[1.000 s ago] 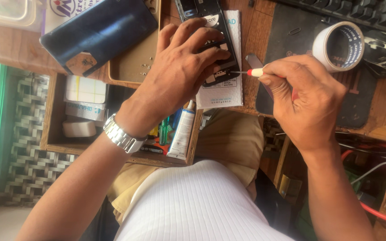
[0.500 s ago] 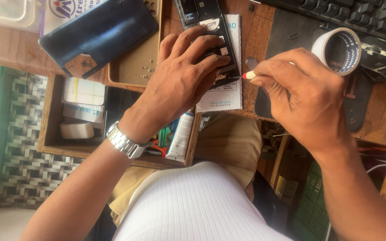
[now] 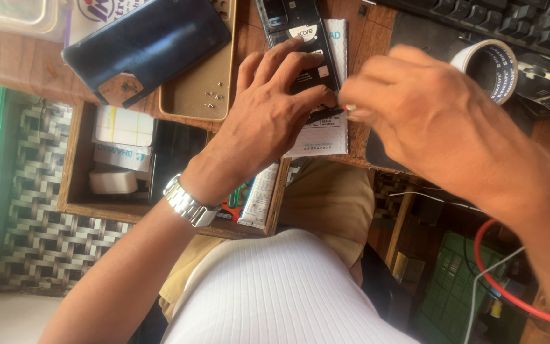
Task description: The person uses a red-handled screwdriver to remove screws from the back of a black smartphone. They carefully unscrew multiple fasteners around the device's perimeter and place them into a small tray. The person continues to work on the phone, manipulating the back cover with the tool.
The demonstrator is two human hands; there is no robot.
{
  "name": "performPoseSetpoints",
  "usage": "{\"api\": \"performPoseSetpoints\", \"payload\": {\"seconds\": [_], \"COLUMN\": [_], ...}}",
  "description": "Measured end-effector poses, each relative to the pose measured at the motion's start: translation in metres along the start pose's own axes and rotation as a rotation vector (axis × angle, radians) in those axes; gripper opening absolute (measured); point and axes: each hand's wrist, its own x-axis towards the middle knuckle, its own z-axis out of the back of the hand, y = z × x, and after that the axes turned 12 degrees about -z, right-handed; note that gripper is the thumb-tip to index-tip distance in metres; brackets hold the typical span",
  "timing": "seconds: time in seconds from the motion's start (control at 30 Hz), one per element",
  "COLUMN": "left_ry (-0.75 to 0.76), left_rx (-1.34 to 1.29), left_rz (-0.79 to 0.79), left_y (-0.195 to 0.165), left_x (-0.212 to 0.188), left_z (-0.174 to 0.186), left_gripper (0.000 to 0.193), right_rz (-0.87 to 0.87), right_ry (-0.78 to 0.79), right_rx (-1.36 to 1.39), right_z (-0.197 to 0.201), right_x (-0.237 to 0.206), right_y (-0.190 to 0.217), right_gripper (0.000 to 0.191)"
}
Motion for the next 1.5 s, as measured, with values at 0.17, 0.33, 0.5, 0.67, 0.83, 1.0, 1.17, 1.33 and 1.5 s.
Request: {"api": "performPoseSetpoints", "payload": {"seconds": [0.17, 0.33, 0.5, 0.67, 0.83, 1.0, 1.17, 1.33, 1.5], "left_ry": [-0.048, -0.056, -0.084, -0.088, -0.093, -0.097, -0.094, -0.092, -0.084], "left_rx": [-0.073, -0.091, -0.103, -0.084, -0.066, -0.098, -0.084, -0.093, -0.102], "left_rz": [0.018, 0.003, -0.004, -0.011, -0.015, -0.006, -0.012, -0.002, -0.005], "left_y": [0.000, 0.002, 0.003, 0.004, 0.004, 0.005, 0.005, 0.006, 0.006], "left_x": [-0.003, -0.005, -0.006, -0.007, -0.007, -0.008, -0.007, -0.007, -0.007], "left_z": [0.001, 0.002, -0.001, -0.004, -0.004, -0.003, -0.004, -0.005, -0.005], "left_gripper": [0.019, 0.021, 0.020, 0.023, 0.023, 0.023, 0.022, 0.022, 0.022], "right_rz": [-0.030, -0.438, 0.066, -0.325, -0.017, 0.043, -0.451, 0.086, -0.253], "right_ry": [0.116, 0.474, 0.026, 0.334, 0.175, 0.056, 0.450, -0.011, 0.275], "right_rx": [-0.066, -0.377, -0.008, -0.365, -0.179, -0.010, -0.320, 0.048, -0.253], "right_z": [0.007, 0.012, 0.005, 0.002, 0.004, 0.003, 0.008, -0.001, 0.001], "right_x": [0.008, 0.008, 0.007, 0.005, 0.008, 0.009, 0.006, 0.002, 0.001], "right_y": [0.004, 0.004, 0.001, -0.003, -0.003, 0.000, -0.003, -0.001, -0.005], "right_gripper": [0.019, 0.036, 0.022, 0.036, 0.026, 0.028, 0.034, 0.015, 0.037]}}
